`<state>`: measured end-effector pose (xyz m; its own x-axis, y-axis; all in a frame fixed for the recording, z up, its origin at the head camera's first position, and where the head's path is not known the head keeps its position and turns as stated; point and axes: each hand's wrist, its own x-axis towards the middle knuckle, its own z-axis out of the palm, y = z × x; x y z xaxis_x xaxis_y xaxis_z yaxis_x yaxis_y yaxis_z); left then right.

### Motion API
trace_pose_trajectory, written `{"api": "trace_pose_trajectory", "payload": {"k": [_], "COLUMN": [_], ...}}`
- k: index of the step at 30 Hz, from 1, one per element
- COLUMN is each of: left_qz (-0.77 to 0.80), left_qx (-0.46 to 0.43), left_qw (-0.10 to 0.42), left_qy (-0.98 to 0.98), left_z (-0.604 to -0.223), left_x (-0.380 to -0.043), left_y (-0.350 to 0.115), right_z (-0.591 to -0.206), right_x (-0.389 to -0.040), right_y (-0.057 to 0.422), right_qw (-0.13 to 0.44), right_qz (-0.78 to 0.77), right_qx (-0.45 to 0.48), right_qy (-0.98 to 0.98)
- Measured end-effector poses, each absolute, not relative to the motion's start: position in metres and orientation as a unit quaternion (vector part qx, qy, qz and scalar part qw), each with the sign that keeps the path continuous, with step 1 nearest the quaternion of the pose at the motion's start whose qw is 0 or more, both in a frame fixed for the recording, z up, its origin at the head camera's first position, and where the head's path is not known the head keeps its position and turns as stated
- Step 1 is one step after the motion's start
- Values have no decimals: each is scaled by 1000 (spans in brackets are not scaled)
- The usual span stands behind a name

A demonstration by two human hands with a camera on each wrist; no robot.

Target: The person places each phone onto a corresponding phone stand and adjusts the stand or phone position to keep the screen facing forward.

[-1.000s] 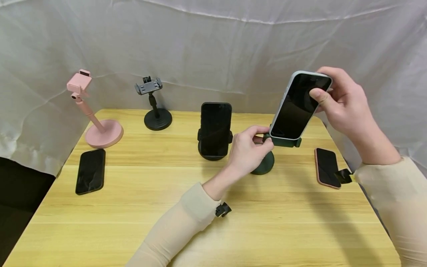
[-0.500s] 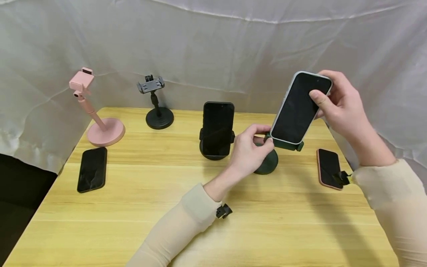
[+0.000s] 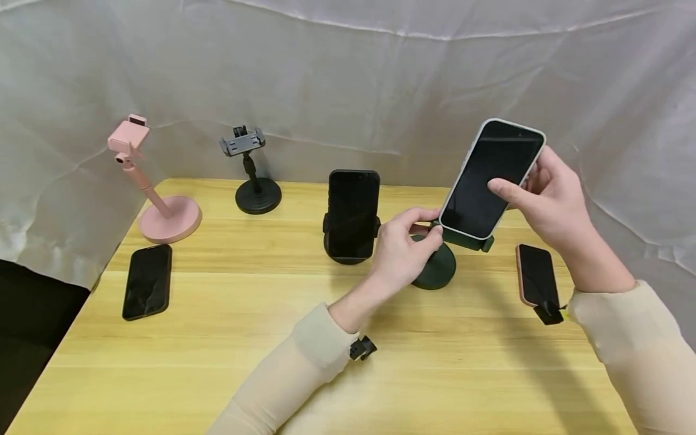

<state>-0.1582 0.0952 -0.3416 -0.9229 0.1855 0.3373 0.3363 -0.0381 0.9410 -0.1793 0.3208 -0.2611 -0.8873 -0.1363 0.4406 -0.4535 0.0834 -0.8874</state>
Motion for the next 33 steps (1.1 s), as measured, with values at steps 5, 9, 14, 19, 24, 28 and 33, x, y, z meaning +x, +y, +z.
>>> {"api": "trace_pose_trajectory", "payload": {"k": [5, 9, 14, 19, 24, 28, 33], "left_qz": [-692, -684, -649, -634, -662, -677, -680], "left_qx": [-202, -223, -254, -261, -259, -252, -254], "left_qw": [57, 56, 72, 64, 27, 14, 14], "left_qy": [-690, -692, -714, -725, -703, -691, -688], "left_z": [-342, -342, -341, -340, -341, -341, -342], "left_x": [-157, -159, -163, -164, -167, -168, -168], "left_y": [94, 92, 89, 87, 87, 85, 84], "right_z": [-264, -264, -265, -263, -263, -265, -270], "right_x": [-175, -175, -176, -177, -175, -175, -177], "right_y": [319, 316, 318, 321, 324, 324, 324], "right_qw": [118, 154, 183, 183, 198, 197, 195], "right_qz": [619, 581, 529, 483, 420, 432, 445], "right_qx": [209, 220, 241, 254, 256, 265, 271], "right_qy": [-748, -768, -793, -817, -848, -839, -831]}}
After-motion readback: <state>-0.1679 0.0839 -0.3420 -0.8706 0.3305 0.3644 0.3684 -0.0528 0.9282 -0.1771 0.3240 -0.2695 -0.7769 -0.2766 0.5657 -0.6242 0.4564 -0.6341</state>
